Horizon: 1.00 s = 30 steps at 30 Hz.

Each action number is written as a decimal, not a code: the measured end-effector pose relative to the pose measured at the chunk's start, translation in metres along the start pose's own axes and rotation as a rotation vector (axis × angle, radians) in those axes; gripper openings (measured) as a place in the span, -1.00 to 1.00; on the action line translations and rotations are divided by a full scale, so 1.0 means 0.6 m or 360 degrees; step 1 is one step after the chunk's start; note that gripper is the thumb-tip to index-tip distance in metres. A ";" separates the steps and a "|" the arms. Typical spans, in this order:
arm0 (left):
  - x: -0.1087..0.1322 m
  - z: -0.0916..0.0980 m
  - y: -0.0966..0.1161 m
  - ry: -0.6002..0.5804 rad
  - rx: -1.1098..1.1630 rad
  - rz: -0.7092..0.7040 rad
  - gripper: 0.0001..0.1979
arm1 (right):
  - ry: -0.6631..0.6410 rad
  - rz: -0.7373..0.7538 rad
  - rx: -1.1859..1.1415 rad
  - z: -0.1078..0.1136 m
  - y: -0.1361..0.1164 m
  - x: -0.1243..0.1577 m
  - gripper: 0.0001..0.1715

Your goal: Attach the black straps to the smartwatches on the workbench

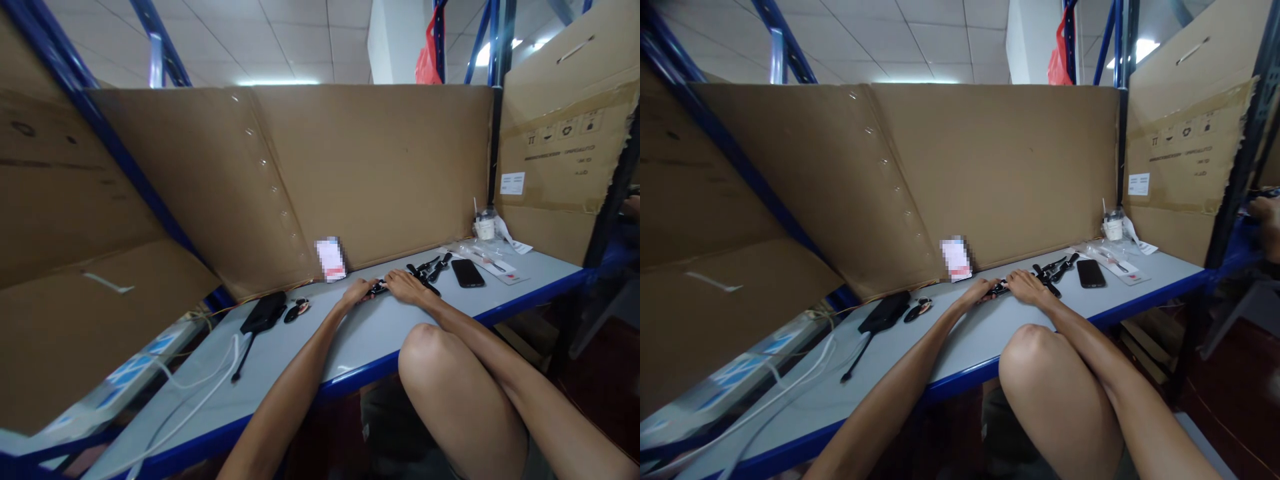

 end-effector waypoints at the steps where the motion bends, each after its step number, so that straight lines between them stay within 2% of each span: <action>1: -0.002 -0.001 -0.001 -0.0003 -0.0006 0.0015 -0.37 | 0.0001 0.0007 0.0001 -0.001 0.000 0.000 -0.53; 30: 0.004 0.000 0.003 -0.0012 0.0066 0.0007 -0.40 | -0.0023 -0.0029 -0.0009 0.003 -0.004 0.002 -0.50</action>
Point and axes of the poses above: each hand's wrist, its own x-axis away from the middle knuckle, its own z-axis out of the back of the hand, y = z × x, the point moved 5 cm from there along -x, towards the middle knuckle, and after that the axes turned 8 degrees about -x, right-handed, at the moved point
